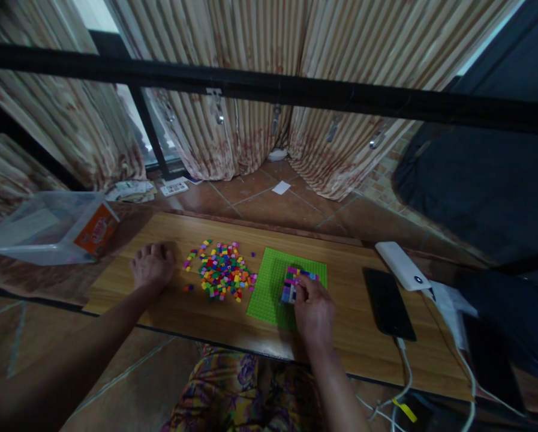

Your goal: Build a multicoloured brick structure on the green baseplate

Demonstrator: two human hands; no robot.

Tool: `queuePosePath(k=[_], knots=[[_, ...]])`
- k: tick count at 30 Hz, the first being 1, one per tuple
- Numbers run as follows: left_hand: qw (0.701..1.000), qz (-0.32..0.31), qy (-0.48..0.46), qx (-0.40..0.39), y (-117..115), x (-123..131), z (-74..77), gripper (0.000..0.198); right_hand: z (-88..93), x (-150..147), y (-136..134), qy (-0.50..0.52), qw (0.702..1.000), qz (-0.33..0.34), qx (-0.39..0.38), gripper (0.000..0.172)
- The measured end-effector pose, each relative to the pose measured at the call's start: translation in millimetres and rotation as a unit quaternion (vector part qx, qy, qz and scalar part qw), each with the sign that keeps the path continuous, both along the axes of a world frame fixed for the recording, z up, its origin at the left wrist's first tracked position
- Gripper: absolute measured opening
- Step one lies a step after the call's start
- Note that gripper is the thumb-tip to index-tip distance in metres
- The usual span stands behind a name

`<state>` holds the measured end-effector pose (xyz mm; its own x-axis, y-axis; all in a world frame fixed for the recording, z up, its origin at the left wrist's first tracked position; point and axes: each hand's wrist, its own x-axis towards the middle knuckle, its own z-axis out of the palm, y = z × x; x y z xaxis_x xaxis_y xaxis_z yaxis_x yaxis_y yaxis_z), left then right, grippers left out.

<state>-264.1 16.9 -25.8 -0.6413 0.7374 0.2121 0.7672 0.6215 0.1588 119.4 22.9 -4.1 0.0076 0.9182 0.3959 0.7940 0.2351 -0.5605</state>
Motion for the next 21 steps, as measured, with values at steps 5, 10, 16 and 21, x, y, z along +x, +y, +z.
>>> queuePosePath(k=[5, 10, 16, 21], knots=[[1.000, -0.004, 0.004, 0.001, -0.4, 0.8, 1.7, 0.044, -1.8, 5.4, -3.8, 0.053, 0.998, -0.023, 0.000, 0.034], [1.000, -0.001, 0.006, 0.003, 0.2, -0.3, -0.9, 0.043, -4.6, 9.9, 0.4, 0.027, 0.996, -0.080, 0.032, 0.040], [1.000, -0.002, 0.009, 0.007, 1.0, -1.9, -4.2, 0.042, -17.1, 5.9, 10.3, -0.066, 0.991, -0.103, 0.058, 0.055], [1.000, -0.003, 0.007, 0.004, 0.1, 0.6, -0.5, 0.043, -22.0, 1.1, 8.8, -0.044, 0.994, -0.100, 0.028, 0.053]])
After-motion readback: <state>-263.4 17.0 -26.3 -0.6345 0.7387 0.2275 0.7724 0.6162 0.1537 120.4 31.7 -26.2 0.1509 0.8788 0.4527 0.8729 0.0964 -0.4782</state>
